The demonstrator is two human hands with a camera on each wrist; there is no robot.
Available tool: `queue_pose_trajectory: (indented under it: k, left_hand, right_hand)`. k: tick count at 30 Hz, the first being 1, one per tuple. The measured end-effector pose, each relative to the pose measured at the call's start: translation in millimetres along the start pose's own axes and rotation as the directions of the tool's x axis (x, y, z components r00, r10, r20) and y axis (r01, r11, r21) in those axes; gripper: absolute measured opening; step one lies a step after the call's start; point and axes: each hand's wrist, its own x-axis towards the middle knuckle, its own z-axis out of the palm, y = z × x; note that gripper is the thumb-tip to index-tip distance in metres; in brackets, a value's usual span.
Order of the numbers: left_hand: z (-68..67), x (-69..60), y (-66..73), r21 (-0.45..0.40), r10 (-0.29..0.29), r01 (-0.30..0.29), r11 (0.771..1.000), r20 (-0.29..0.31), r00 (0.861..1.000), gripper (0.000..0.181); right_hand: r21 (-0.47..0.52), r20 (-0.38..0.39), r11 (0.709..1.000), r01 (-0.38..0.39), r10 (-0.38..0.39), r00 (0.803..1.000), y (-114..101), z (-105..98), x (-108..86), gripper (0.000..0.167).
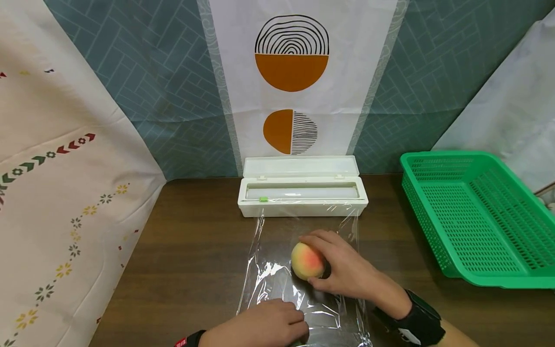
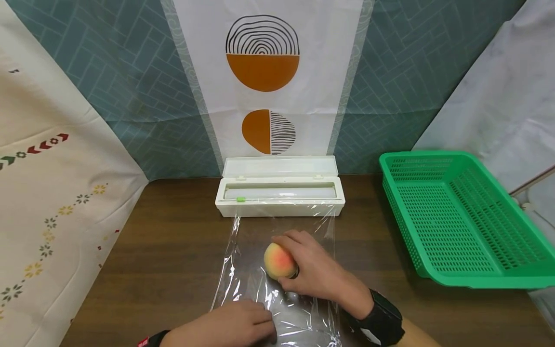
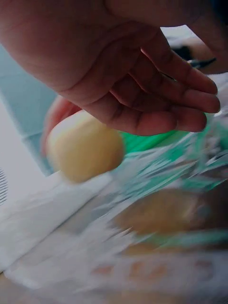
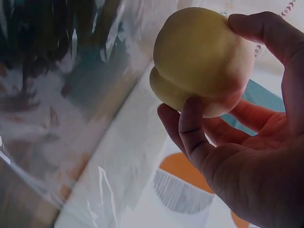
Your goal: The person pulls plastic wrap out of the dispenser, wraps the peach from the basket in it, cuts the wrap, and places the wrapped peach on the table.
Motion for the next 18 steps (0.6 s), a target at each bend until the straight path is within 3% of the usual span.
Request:
queue_pose_trajectory:
  k: [4, 8, 13, 18]
  left_hand:
    - [15.5, 7.7, 14.8, 0.165, 0.066, -0.064, 0.984, -0.007, 0.998, 0.011]
    - [26.5, 10.4, 21.5, 0.202, 0.048, -0.046, 0.978, -0.004, 0.999, 0.011]
    - [30.8, 12.1, 21.7, 0.16, 0.018, -0.022, 0.987, 0.025, 1.0, 0.009]
    - [33.1, 12.1, 20.2, 0.066, -0.002, -0.002, 0.998, 0.064, 0.998, 0.009]
  right_hand:
    - [-0.006, 0.008, 1.0, 0.011, -0.011, 1.0, 2.7, 7.2, 2.0, 0.078]
    - [-0.008, 0.008, 1.0, 0.011, -0.011, 1.0, 7.1, 11.4, 3.0, 0.078]
    - [0.01, 0.029, 1.0, -0.004, 0.004, 1.0, 12.2, 15.9, 2.4, 0.078]
    - [0.051, 0.056, 0.999, -0.013, 0.011, 0.998, 14.6, 20.9, 1.2, 0.077]
